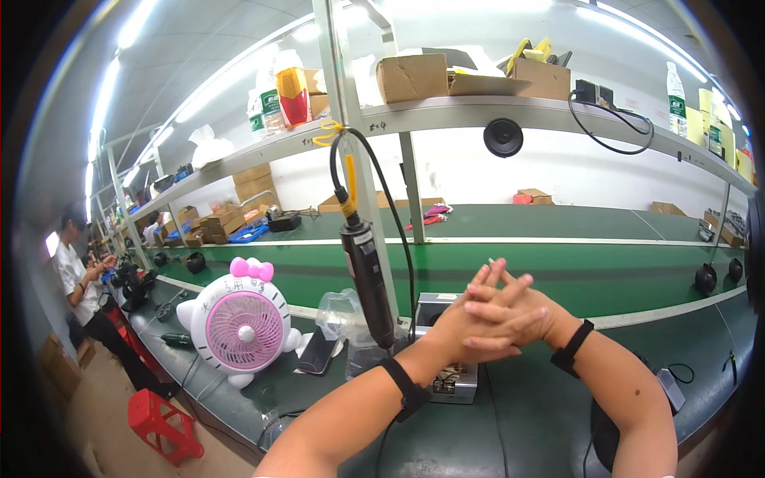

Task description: The recorder uses an electric screwdriver and a jig to assemble black plastic housings, likely for electronic components.

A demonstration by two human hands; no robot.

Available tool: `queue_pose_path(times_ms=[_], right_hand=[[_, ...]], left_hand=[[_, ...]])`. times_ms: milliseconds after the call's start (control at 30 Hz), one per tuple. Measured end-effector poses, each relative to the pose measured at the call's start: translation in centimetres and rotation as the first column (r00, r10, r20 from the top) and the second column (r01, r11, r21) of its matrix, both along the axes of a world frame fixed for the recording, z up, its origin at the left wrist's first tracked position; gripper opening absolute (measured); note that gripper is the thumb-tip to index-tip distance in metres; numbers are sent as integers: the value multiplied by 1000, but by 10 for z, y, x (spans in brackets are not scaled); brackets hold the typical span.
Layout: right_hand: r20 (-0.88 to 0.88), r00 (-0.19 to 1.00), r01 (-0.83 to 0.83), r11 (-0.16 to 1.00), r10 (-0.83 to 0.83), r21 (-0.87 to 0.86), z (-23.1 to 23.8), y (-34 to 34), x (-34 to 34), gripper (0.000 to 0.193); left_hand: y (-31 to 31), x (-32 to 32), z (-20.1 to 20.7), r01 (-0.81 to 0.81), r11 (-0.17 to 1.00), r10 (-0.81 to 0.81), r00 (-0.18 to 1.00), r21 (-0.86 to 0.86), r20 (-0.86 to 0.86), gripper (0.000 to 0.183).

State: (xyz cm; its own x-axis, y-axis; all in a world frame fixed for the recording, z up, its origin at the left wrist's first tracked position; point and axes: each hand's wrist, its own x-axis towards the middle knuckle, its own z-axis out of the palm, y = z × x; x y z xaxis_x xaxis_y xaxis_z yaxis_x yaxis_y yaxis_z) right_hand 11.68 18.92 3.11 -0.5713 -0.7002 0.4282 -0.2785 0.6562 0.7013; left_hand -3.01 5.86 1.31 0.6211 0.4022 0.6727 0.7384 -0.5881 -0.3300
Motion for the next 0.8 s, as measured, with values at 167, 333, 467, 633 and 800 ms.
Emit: queue_pose_path(times_ms=[167, 333, 467, 633, 800], right_hand=[[125, 992, 19, 993, -4, -119, 1, -4, -14, 79], [141, 990, 27, 987, -5, -159, 15, -3, -1, 72], [-1, 1000, -16, 1000, 16, 18, 26, 20, 4, 67], [-110, 991, 79, 997, -78, 1, 38, 15, 18, 81], [-181, 972, 157, 987, -150, 23, 45, 17, 37, 104]], left_hand=[[-1, -4, 12, -97, 994, 98, 995, -53, 18, 94], [-3, 9, 24, -176, 982, 176, 984, -66, -8, 95], [6, 21, 33, -235, 971, 233, 972, -54, -29, 97], [22, 28, 50, -421, 899, 437, 871, 120, -224, 77], [33, 45, 62, -454, 878, 478, 830, 149, -286, 74]])
